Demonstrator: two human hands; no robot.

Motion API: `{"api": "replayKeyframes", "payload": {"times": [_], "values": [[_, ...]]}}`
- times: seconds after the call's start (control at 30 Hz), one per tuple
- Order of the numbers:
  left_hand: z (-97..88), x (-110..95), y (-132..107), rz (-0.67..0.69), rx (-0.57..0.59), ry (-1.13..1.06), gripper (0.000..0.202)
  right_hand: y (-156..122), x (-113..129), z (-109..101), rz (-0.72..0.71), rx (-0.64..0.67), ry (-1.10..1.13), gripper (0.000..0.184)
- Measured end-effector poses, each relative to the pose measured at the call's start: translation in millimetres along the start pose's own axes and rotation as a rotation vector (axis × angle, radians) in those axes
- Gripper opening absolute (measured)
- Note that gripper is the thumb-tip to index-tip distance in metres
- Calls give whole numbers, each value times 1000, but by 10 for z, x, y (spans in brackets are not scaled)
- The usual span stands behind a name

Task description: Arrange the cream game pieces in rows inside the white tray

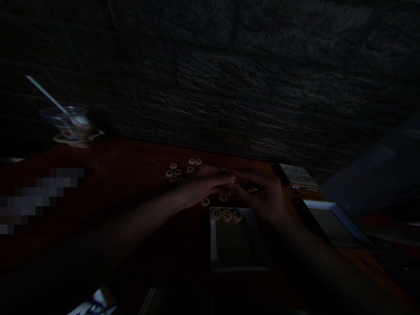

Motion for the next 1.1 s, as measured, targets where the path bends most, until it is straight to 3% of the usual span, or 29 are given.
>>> {"api": "replayKeyframes", "payload": {"times": [1.1], "values": [[45,-41,-15,-18,-13,-73,25,28,66,-28,-51,18,-74,30]]}}
Point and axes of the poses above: each hand's wrist, its own y-axis towards the middle knuckle, its own z-axis out of the palm, x = y × z, the point moved 6 cm from there along y, towards the middle knuckle, and after that the axes turned 13 degrees about x, right-handed, at the moved point
